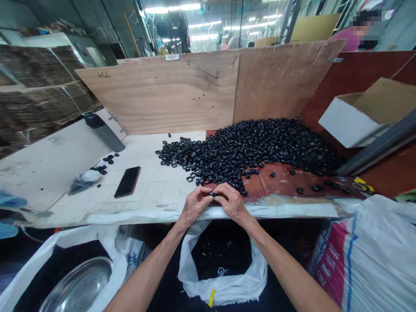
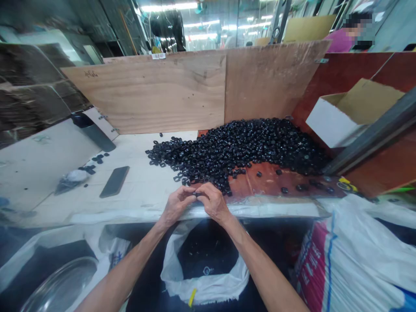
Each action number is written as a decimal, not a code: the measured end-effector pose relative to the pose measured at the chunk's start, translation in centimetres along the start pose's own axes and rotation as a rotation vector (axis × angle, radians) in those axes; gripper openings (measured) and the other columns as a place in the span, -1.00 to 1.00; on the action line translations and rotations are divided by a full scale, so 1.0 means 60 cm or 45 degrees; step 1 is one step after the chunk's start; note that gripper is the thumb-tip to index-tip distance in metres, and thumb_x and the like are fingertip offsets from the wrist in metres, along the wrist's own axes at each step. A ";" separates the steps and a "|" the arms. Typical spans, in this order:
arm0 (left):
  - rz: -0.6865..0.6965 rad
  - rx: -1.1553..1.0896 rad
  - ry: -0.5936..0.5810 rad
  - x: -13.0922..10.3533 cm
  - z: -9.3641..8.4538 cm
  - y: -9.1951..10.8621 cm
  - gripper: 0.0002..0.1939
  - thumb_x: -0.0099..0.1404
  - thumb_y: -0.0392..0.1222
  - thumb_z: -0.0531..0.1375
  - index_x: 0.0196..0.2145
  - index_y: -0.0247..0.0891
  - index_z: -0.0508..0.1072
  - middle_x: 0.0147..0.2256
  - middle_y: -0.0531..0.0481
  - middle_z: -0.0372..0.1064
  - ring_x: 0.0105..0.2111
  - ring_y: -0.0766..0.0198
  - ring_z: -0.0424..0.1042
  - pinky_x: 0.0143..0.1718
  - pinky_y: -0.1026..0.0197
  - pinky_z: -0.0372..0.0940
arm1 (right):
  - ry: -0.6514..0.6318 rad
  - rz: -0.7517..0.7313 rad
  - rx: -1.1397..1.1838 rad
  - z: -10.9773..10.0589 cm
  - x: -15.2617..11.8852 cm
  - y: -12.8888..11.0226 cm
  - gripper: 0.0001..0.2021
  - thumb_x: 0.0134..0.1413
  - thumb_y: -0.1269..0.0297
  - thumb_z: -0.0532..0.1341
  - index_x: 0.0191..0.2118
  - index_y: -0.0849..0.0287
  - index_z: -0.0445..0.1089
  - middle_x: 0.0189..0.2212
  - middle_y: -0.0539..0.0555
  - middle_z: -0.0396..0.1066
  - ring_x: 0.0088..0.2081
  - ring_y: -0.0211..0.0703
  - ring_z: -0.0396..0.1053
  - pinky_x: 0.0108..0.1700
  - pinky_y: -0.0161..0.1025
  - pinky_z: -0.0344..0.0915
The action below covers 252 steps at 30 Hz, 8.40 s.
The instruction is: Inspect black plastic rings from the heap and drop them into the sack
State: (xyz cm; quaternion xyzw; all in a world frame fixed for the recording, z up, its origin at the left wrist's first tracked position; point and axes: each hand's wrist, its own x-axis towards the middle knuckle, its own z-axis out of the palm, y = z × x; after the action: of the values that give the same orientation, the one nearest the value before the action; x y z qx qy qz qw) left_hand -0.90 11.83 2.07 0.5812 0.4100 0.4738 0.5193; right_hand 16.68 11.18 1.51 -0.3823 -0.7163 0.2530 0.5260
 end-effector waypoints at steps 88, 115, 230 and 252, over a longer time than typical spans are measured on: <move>0.072 0.193 -0.039 -0.177 0.016 -0.022 -0.85 0.26 -0.20 0.27 -0.19 -0.23 0.54 -0.20 -0.13 0.57 -0.20 0.14 0.57 -0.16 0.14 0.50 | 0.040 0.917 0.343 0.046 -0.171 -0.101 -0.73 0.24 0.06 0.13 -0.31 0.17 0.36 -0.58 -0.02 0.28 -0.56 -0.24 0.21 -0.47 -0.28 0.18; 0.657 0.850 -0.254 -0.057 -0.009 0.046 -0.70 0.30 -0.30 0.18 -0.01 -0.22 0.42 -0.05 -0.21 0.39 -0.05 0.07 0.46 0.01 0.06 0.39 | 0.074 0.684 -0.309 -0.058 -0.146 -0.114 -0.79 0.24 0.16 0.12 -0.34 0.15 0.38 -0.43 0.09 0.37 -0.38 -0.10 0.36 -0.27 -0.17 0.30; 0.400 0.211 -0.100 0.006 0.001 -0.009 -0.84 0.29 -0.19 0.27 -0.16 -0.23 0.55 -0.14 -0.11 0.50 -0.08 0.17 0.47 0.06 0.06 0.34 | 0.129 0.135 -0.239 0.016 -0.020 -0.018 -0.83 0.29 0.30 0.12 -0.12 0.11 0.46 -0.25 0.10 0.53 -0.23 -0.09 0.50 -0.11 -0.21 0.39; 0.302 0.216 -0.069 0.003 0.001 0.001 -0.82 0.28 -0.19 0.27 -0.16 -0.25 0.53 -0.16 -0.10 0.50 -0.12 0.18 0.47 0.01 0.12 0.34 | 0.057 0.168 -0.425 -0.001 -0.029 -0.025 -0.73 0.32 0.23 0.11 -0.38 0.17 0.46 -0.47 0.06 0.46 -0.41 -0.17 0.41 -0.26 -0.28 0.28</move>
State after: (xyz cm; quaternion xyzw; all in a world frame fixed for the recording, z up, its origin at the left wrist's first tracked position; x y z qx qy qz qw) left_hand -0.83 11.99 2.13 0.6801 0.3628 0.4795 0.4194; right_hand 16.59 8.89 1.72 -0.5160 -0.7098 0.1560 0.4535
